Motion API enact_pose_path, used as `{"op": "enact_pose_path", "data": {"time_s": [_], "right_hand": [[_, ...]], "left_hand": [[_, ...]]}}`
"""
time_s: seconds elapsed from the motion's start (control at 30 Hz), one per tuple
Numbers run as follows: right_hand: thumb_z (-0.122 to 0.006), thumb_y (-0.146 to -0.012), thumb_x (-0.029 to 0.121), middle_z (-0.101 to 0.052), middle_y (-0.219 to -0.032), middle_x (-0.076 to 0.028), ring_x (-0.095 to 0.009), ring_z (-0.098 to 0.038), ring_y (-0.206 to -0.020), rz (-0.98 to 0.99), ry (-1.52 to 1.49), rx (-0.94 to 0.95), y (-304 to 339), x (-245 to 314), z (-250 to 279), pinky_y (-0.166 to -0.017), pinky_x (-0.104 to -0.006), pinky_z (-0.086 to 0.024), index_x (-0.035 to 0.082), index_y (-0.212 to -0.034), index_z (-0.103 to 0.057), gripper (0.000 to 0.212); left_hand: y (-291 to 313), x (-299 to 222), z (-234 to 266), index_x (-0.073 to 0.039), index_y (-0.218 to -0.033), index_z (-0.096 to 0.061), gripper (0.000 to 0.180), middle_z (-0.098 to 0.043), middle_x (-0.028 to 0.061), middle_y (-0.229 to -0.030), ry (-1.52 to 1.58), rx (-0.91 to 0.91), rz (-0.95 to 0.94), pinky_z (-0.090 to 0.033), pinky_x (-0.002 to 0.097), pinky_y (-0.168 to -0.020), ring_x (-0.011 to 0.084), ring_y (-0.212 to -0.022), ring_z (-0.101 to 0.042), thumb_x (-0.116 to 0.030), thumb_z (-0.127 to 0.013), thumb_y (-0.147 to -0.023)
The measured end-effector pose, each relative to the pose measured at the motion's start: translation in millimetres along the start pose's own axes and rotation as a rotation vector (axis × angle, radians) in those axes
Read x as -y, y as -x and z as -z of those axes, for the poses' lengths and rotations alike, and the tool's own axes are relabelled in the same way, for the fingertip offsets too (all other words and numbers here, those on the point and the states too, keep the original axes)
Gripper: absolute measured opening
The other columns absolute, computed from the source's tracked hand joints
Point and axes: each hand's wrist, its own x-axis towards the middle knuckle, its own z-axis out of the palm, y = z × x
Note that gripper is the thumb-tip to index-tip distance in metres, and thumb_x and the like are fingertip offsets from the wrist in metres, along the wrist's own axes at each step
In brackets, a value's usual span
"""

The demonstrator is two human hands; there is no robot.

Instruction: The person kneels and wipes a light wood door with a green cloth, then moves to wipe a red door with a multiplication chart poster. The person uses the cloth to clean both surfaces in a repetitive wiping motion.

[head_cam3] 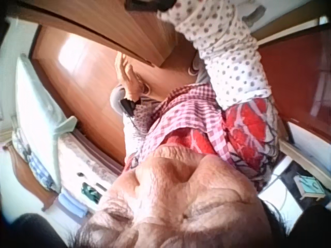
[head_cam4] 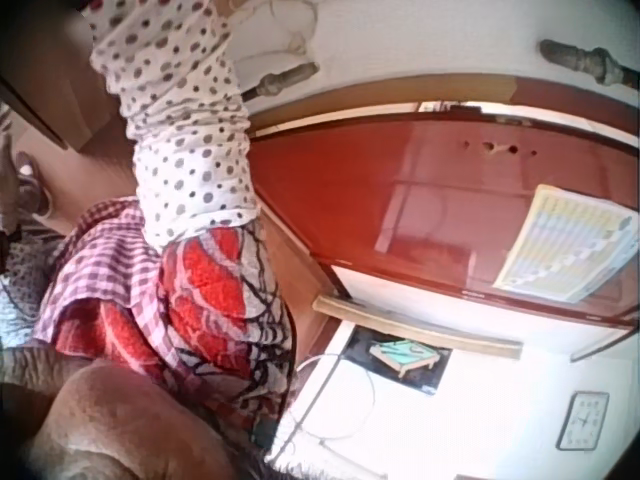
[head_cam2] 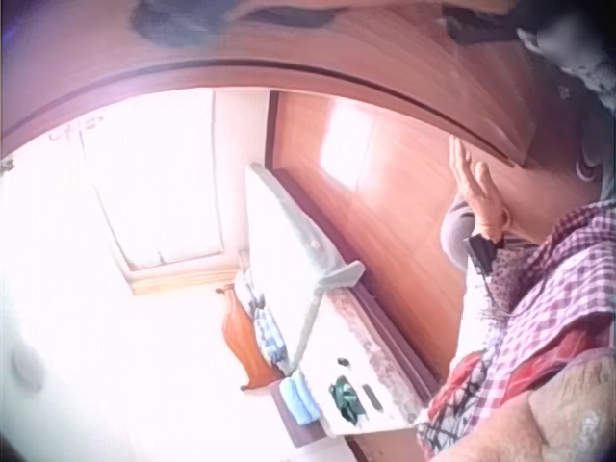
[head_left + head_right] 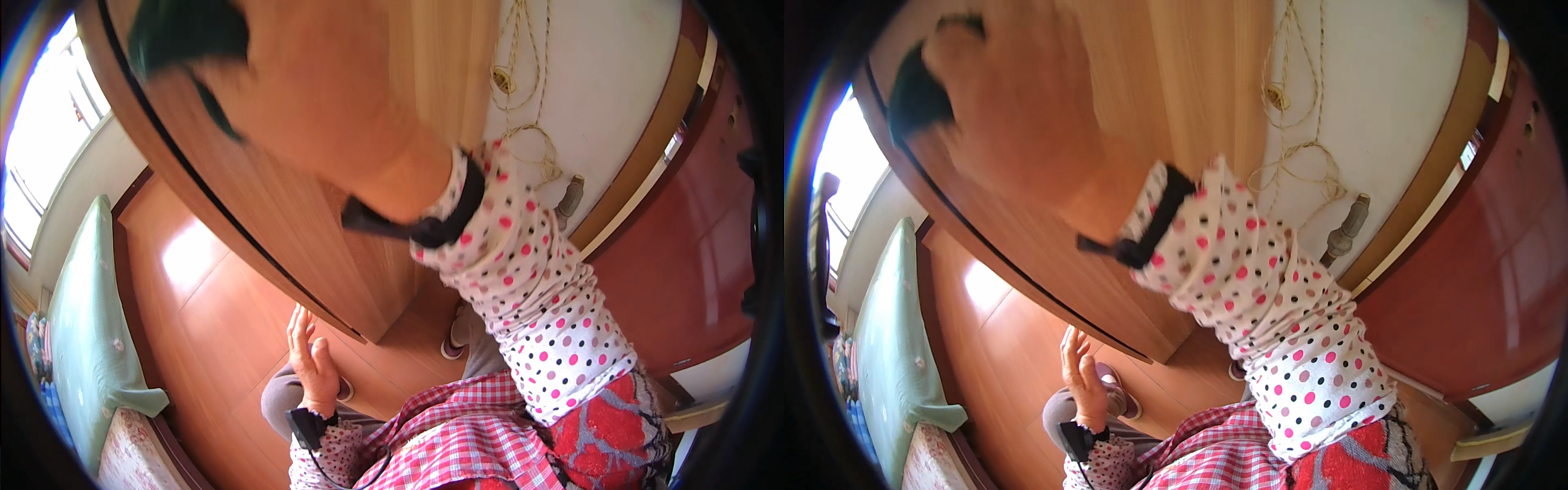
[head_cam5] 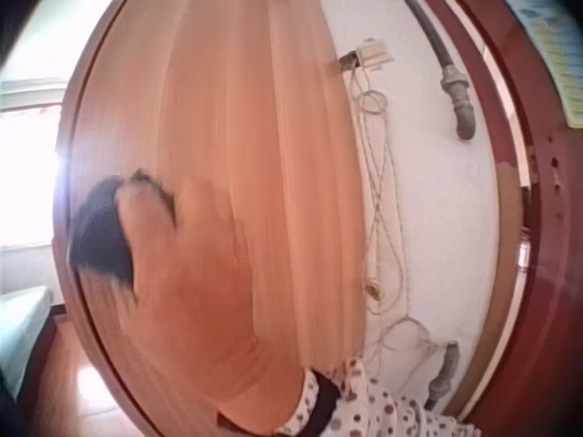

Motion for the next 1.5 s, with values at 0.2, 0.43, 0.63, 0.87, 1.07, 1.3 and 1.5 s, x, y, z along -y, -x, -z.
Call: {"op": "enact_pose_path", "data": {"time_s": [0.2,0.43,0.63,0.87,1.07,1.3,1.5], "right_hand": [[-0.081,-0.074,0.017,-0.059,-0.108,-0.021,-0.039,-0.059,-0.101,-0.036,-0.097,-0.036,-15.7,-11.1,9.9,-0.084,-0.0496,-0.047,0.007,-0.109,-0.064,0.04],[-0.084,-0.073,0.014,-0.063,-0.108,-0.016,-0.036,-0.063,-0.1,-0.218,-0.037,-0.078,65.2,-60.3,38.0,-0.086,-0.042,-0.052,0.008,-0.123,-0.064,0.054],[-0.081,-0.091,0.018,-0.066,-0.109,-0.004,-0.014,-0.061,-0.1,-0.697,-0.19,-0.31,148.1,-149.3,56.2,-0.09,-0.0309,-0.051,0.004,-0.122,-0.063,0.039],[-0.074,-0.094,0.014,-0.067,-0.097,-0.002,-0.011,-0.06,-0.08,-1.159,-0.167,-0.42,226.4,-186.4,69.6,-0.071,-0.0269,-0.051,0.005,-0.118,-0.064,0.027],[-0.075,-0.089,0.012,-0.068,-0.102,-0.007,-0.022,-0.064,-0.088,-1.256,-0.378,-0.366,182.8,-144.6,62.5,-0.082,-0.0352,-0.054,-0.001,-0.116,-0.065,0.031],[-0.082,-0.077,0.015,-0.061,-0.11,-0.015,-0.035,-0.059,-0.104,-0.484,-0.089,0.123,101.0,-57.1,37.1,-0.091,-0.0437,-0.051,0.009,-0.125,-0.066,0.052],[-0.082,-0.069,0.025,-0.056,-0.1,-0.013,-0.032,-0.056,-0.087,-0.156,-0.204,0.123,94.9,-7.0,29.7,-0.075,-0.0442,-0.044,0.013,-0.126,-0.065,0.061]], "left_hand": [[-23.4,-23.5,20.3,0.003,-0.146,-0.05,0.052,-0.049,0.0219,-0.152,-0.208,-0.128,-0.177,-0.046,0.0459,-0.109,0.0345,-0.138,-0.05,-0.022,-0.041,-0.102],[-38.0,-31.9,13.2,0.003,-0.152,-0.042,0.057,-0.046,0.0234,-0.148,-0.237,-0.182,-0.235,-0.042,0.0483,-0.11,0.0375,-0.132,-0.05,-0.034,-0.041,-0.109],[-17.3,-4.5,14.2,0.001,-0.153,-0.044,0.05,-0.054,0.0133,-0.139,0.07,-0.265,-0.163,-0.044,0.0379,-0.105,0.0236,-0.122,-0.055,-0.02,-0.052,-0.108],[-15.8,-2.6,19.3,0.001,-0.154,-0.043,0.054,-0.059,0.0094,-0.134,0.141,-0.277,-0.141,-0.044,0.0335,-0.102,0.0168,-0.115,-0.056,-0.023,-0.059,-0.108],[-45.5,-6.2,0.0,0.001,-0.156,-0.041,0.053,-0.064,0.0072,-0.131,0.088,-0.253,-0.17,-0.044,0.0241,-0.097,0.0101,-0.108,-0.058,-0.007,-0.058,-0.106],[-71.2,-14.9,-25.5,-0.006,-0.157,-0.042,0.056,-0.044,0.0131,-0.158,0.01,-0.104,-0.178,-0.051,0.0356,-0.101,0.0213,-0.127,-0.056,-0.015,-0.062,-0.105],[-70.0,-27.4,-25.6,-0.005,-0.152,-0.049,0.053,-0.041,0.0212,-0.159,-0.127,-0.044,-0.064,-0.054,0.0441,-0.103,0.0342,-0.138,-0.052,-0.02,-0.065,-0.104]]}}
